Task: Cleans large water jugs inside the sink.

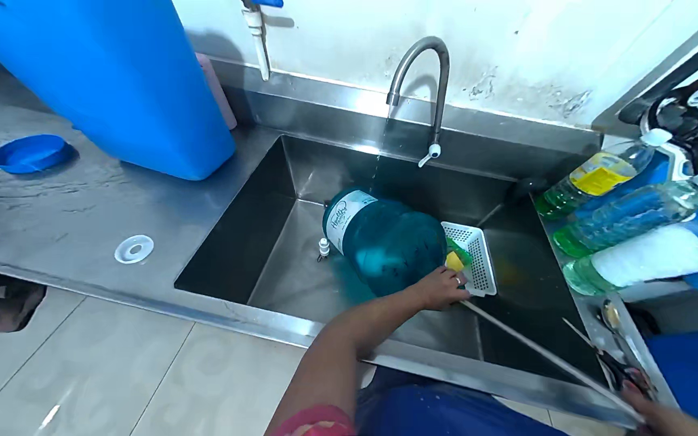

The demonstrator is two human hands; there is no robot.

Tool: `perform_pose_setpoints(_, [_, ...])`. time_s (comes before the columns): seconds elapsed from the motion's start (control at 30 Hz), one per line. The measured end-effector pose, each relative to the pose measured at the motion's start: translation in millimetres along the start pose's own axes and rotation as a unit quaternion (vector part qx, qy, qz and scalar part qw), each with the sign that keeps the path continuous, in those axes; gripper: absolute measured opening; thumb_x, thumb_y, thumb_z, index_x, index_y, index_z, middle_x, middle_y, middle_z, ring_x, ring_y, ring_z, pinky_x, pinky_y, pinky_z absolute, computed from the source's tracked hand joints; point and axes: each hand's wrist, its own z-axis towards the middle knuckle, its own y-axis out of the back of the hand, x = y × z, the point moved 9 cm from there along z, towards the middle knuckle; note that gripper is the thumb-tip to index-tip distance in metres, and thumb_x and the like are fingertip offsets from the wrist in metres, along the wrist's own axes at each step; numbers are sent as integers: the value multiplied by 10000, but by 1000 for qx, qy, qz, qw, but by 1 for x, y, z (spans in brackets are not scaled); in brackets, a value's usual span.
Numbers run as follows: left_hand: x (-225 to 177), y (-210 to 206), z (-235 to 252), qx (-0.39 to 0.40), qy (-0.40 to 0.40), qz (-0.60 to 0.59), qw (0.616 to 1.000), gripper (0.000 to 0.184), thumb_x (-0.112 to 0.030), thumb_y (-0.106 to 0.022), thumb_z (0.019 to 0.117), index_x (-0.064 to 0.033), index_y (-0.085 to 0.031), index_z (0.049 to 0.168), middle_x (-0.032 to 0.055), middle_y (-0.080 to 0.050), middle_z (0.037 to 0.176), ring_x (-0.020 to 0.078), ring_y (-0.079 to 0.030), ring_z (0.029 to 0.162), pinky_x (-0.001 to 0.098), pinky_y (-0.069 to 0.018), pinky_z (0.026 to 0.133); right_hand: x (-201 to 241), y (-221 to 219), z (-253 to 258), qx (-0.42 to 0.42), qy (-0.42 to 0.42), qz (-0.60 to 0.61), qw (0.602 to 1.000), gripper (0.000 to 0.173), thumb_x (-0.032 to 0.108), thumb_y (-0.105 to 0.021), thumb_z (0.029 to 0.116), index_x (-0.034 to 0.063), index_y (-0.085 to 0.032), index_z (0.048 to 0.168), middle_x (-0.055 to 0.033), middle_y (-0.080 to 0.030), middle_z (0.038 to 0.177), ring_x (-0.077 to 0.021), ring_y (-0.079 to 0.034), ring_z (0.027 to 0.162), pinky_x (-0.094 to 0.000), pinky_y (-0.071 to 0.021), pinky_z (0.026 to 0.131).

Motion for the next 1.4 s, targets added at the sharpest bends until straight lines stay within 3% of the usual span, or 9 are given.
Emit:
perform_pose_setpoints(0.1, [6,8,7,13,51,-20,998,471,24,-786,784,30,-682,1243,268,-671,1242,463,-617,1208,589,-437,1072,50,18,55,-54,-73,-53,994,462,8,-560,996,-88,-474,1440,-381,-548,1354,-570,-555,1237,-726,-450,974])
perform_pose_setpoints(0.3, [27,4,-13,245,162,-16,956,620,-39,-807,789,23,-571,1359,271,-628,1284,444,-579,1241,615,-377,1088,171,-42,120,182,-74,501,843,335,302,-304,1139,154,-432,867,93,-344,512,16,-333,371,-130,-315,369])
perform_pose_setpoints(0.43, [17,8,-12,364,156,-28,918,609,15,-764,831,-19,-565,1406,252,-616,1339,458,-544,1290,686,-347,1091,134,5,129,67,-43,131,988,319,194,-585,1053,-84,-613,1206,-252,-648,959,-327,-630,834,-516,-513,805])
perform_pose_setpoints(0.57, [24,24,-14,-34,144,-108,983,610,-11,-873,687,98,-644,1242,305,-656,1252,468,-592,1255,610,-327,1168,134,0,121,39,-67,300,951,199,196,-506,1087,2,-542,1116,18,-413,667,-59,-383,481,-221,-369,465])
perform_pose_setpoints(0.73, [21,-16,2,316,148,-70,935,700,11,-825,766,16,-529,1400,276,-623,1293,461,-571,1246,672,-362,1079,115,-5,133,38,-58,58,996,330,154,-562,1046,-59,-584,1297,-310,-673,1101,-453,-669,1044,-625,-510,922])
perform_pose_setpoints(0.87, [26,6,0,-57,139,-70,986,567,18,-854,665,85,-681,1201,303,-675,1214,476,-623,1210,630,-387,1115,126,-3,127,26,-71,229,970,224,169,-547,1069,-29,-560,1173,-56,-490,762,-118,-449,569,-282,-408,535])
perform_pose_setpoints(1.03, [20,-16,4,243,155,-81,954,697,18,-828,748,6,-544,1384,271,-577,1357,459,-525,1304,661,-313,1132,102,3,134,29,-32,55,998,311,125,-579,1033,-62,-594,1281,-317,-677,1062,-468,-671,1010,-636,-513,895])
perform_pose_setpoints(1.17, [30,6,11,-47,157,-69,984,595,-15,-862,680,80,-662,1233,302,-661,1235,473,-606,1224,619,-380,1111,121,-1,128,25,-65,270,960,171,138,-528,1069,-7,-534,1159,-18,-451,712,-84,-415,511,-242,-393,487])
perform_pose_setpoints(1.4, [29,7,17,45,205,-83,974,651,-2,-834,751,40,-598,1356,278,-611,1362,459,-515,1357,693,-192,1198,102,19,130,11,-27,192,981,188,97,-548,1056,-55,-577,1163,-128,-540,810,-193,-500,652,-348,-445,622])
